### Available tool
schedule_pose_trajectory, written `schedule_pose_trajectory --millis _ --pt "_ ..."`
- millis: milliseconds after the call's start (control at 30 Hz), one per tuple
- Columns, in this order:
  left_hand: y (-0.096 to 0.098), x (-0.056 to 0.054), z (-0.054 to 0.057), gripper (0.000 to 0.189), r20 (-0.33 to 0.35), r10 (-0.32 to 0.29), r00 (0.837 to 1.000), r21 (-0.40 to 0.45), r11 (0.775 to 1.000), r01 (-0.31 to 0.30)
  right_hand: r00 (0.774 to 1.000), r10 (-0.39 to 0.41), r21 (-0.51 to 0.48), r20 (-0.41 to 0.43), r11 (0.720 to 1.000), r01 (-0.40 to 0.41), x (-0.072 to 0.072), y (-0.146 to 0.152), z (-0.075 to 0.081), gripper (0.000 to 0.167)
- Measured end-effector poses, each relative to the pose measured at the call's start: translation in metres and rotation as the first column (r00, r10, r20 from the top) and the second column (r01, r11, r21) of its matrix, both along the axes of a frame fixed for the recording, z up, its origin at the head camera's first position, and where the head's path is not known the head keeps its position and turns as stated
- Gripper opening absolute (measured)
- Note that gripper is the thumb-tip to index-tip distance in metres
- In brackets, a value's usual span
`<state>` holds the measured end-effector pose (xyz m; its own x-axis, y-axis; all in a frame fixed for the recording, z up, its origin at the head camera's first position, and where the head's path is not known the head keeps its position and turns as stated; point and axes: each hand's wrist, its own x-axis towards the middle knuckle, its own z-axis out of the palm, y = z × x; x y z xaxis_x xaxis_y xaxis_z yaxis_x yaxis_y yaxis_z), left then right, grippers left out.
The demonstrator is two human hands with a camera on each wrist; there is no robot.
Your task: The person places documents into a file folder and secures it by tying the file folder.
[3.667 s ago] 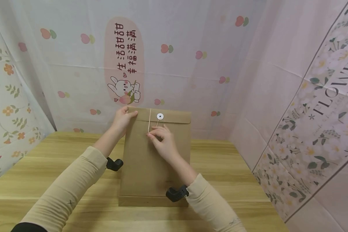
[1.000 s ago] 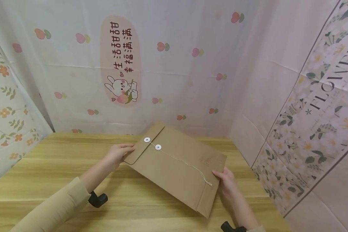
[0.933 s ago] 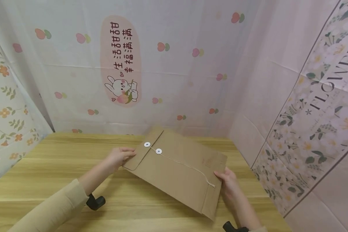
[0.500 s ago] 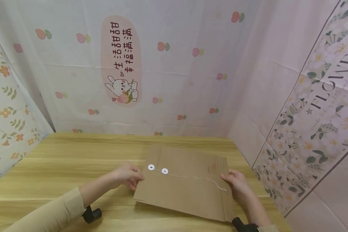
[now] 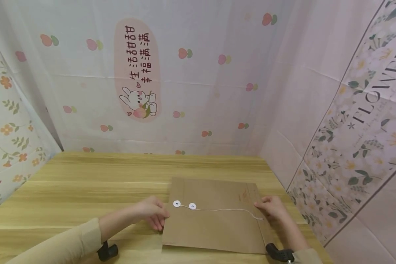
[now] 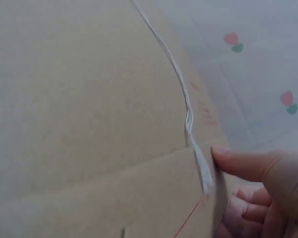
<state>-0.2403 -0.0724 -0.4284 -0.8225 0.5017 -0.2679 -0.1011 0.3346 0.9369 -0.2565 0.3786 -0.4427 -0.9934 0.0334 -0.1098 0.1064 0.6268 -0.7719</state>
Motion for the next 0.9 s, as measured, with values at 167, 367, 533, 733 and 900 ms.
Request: schedule_pose_trajectory --millis 167,367,533,733,900 --pt "0.003 0.002 -0.007 0.013 -0.005 0.008 1.0 -0.033 0.999 -0.008 0.997 0.013 0.242 -0.076 0.97 0.005 0.0 -0.006 0.008 0.026" --pt "0.005 0.003 -0.01 0.015 -0.056 -0.011 0.998 -0.07 0.998 0.007 0.994 0.022 0.387 -0.104 0.922 0.019 -0.004 -0.008 0.014 0.03" --pt "0.008 0.003 -0.012 0.019 -0.129 -0.034 0.991 -0.116 0.993 0.019 0.996 0.002 0.426 -0.094 0.904 0.039 -0.009 -0.009 0.014 0.033" --pt "0.012 0.004 -0.015 0.028 -0.187 -0.05 0.981 -0.164 0.986 0.019 0.996 -0.028 0.431 -0.089 0.9 0.064 -0.012 -0.012 0.013 0.032" --pt "0.015 0.006 -0.014 0.032 -0.227 -0.047 0.973 -0.198 0.98 0.001 0.995 -0.02 0.433 -0.095 0.899 0.059 -0.014 -0.012 0.01 0.034"
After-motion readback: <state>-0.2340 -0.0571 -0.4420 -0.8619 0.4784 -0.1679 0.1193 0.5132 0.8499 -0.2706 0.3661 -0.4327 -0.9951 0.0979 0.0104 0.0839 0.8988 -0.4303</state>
